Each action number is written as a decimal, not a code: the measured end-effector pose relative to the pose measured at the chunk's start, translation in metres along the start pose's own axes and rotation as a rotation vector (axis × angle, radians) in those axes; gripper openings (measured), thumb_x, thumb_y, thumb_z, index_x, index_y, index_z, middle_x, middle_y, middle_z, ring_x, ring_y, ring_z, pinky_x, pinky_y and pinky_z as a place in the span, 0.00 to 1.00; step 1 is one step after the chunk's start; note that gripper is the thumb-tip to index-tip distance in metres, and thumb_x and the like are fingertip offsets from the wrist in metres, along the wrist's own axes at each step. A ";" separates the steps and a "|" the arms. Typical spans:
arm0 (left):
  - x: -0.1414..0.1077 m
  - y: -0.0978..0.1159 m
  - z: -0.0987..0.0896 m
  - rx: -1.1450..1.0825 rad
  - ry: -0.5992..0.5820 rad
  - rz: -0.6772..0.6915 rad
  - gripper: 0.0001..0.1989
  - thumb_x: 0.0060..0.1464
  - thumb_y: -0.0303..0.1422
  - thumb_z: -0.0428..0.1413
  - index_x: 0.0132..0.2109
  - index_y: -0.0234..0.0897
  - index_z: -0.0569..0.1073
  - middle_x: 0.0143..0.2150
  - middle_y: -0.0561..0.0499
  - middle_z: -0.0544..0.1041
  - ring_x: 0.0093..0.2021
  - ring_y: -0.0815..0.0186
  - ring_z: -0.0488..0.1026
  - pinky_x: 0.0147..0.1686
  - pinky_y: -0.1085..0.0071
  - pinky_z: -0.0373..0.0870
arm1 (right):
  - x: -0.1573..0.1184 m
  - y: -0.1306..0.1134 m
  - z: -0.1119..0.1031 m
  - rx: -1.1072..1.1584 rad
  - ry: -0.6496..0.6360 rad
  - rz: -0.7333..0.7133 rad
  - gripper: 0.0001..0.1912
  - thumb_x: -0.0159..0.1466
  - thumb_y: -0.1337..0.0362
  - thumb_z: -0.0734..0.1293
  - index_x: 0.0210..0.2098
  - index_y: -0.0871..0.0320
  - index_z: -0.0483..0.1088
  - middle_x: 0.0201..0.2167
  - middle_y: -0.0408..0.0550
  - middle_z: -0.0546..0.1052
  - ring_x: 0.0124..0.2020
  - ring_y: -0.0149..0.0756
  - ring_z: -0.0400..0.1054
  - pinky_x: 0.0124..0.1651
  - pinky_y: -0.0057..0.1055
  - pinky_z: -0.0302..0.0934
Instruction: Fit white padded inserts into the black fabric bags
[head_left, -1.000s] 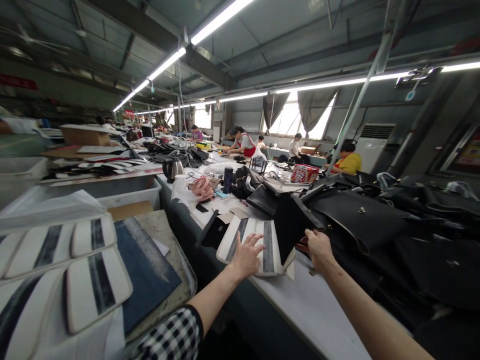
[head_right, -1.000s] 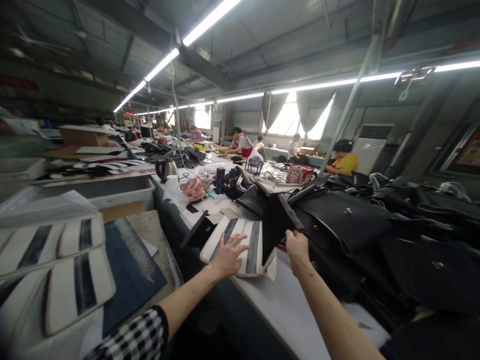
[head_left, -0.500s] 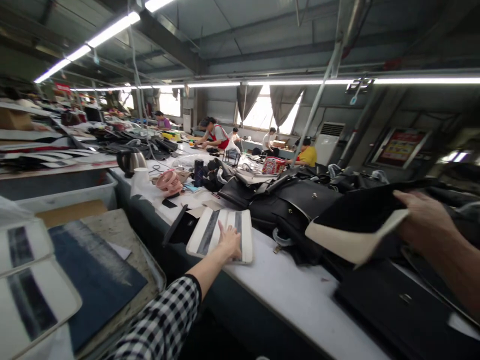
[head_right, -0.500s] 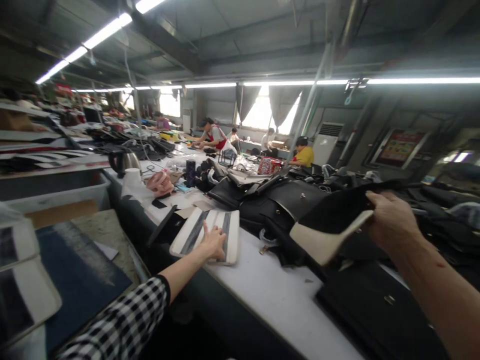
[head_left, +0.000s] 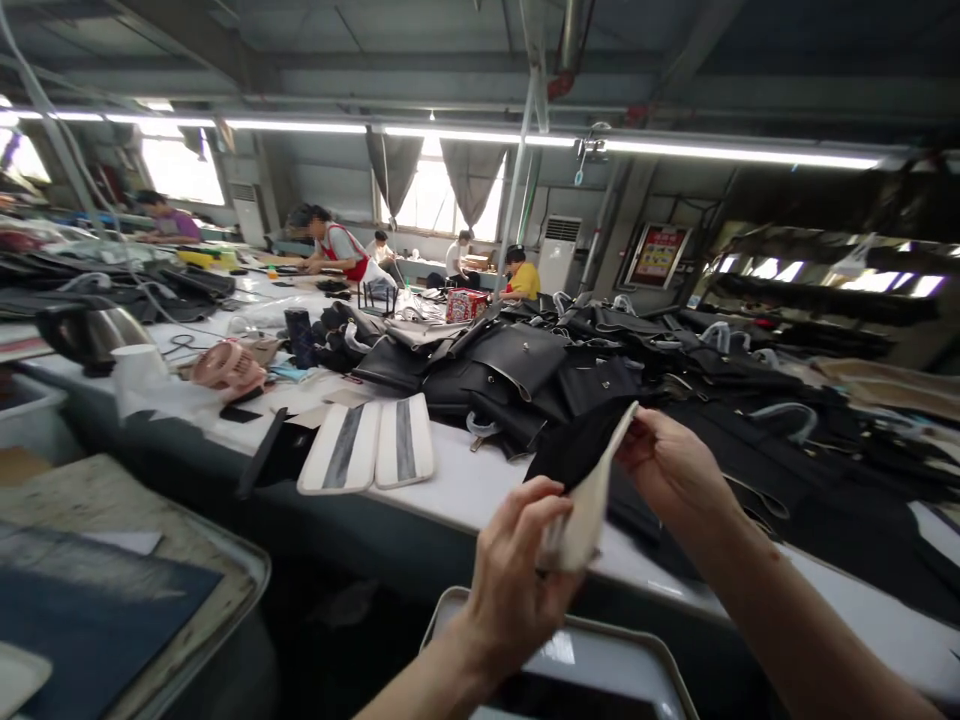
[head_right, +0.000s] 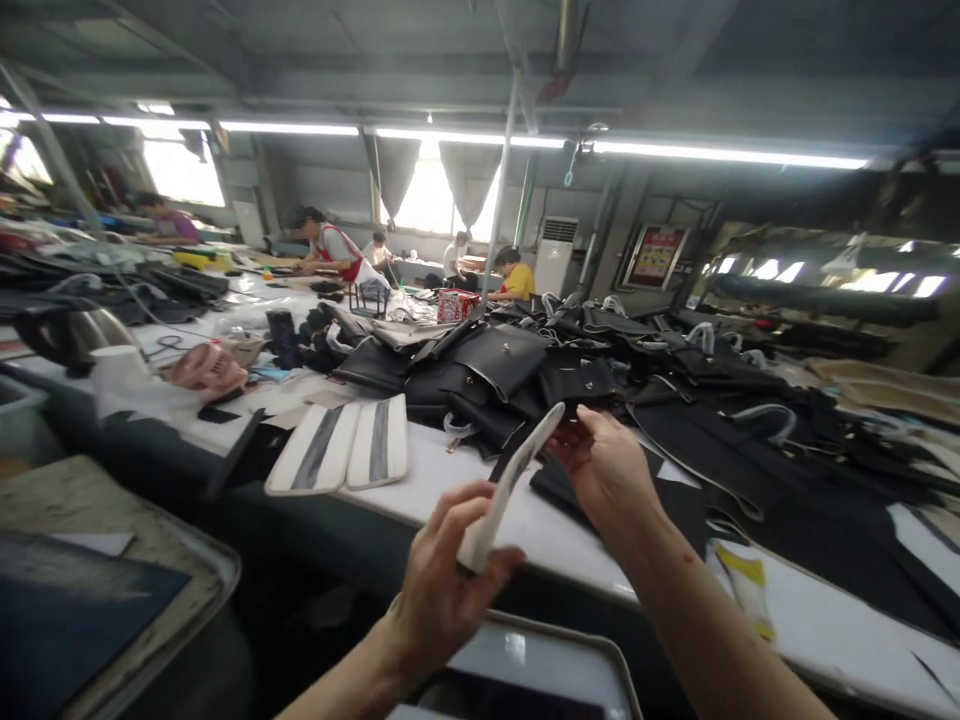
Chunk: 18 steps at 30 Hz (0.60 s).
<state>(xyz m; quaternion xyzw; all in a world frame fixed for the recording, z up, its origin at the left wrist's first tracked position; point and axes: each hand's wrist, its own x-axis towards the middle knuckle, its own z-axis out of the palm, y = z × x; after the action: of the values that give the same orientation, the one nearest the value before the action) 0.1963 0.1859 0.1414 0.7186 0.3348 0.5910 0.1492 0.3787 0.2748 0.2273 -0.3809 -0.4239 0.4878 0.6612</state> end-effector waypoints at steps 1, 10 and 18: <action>0.000 0.000 -0.005 -0.050 0.064 -0.078 0.11 0.59 0.35 0.56 0.49 0.42 0.72 0.50 0.45 0.75 0.50 0.57 0.72 0.51 0.62 0.69 | -0.008 -0.001 -0.001 0.021 0.008 0.030 0.04 0.58 0.67 0.66 0.29 0.55 0.65 0.25 0.40 0.75 0.27 0.31 0.71 0.29 0.28 0.70; 0.037 0.015 -0.035 -0.941 0.260 -0.603 0.15 0.56 0.38 0.61 0.49 0.40 0.72 0.41 0.50 0.80 0.36 0.64 0.78 0.37 0.69 0.76 | -0.092 0.001 0.004 -0.100 -0.364 0.342 0.21 0.61 0.46 0.69 0.43 0.57 0.74 0.37 0.49 0.79 0.35 0.37 0.74 0.38 0.29 0.68; 0.044 0.001 -0.037 -0.949 0.050 -0.742 0.17 0.48 0.37 0.67 0.43 0.35 0.74 0.37 0.48 0.81 0.32 0.66 0.77 0.33 0.72 0.75 | -0.098 -0.014 -0.002 -0.139 -0.426 0.261 0.18 0.62 0.51 0.68 0.44 0.58 0.73 0.39 0.50 0.79 0.37 0.39 0.74 0.40 0.33 0.70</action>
<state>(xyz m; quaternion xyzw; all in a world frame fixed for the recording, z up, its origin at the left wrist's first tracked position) 0.1649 0.2073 0.1843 0.3947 0.2664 0.6011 0.6418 0.3694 0.1769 0.2207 -0.3656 -0.5332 0.6080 0.4609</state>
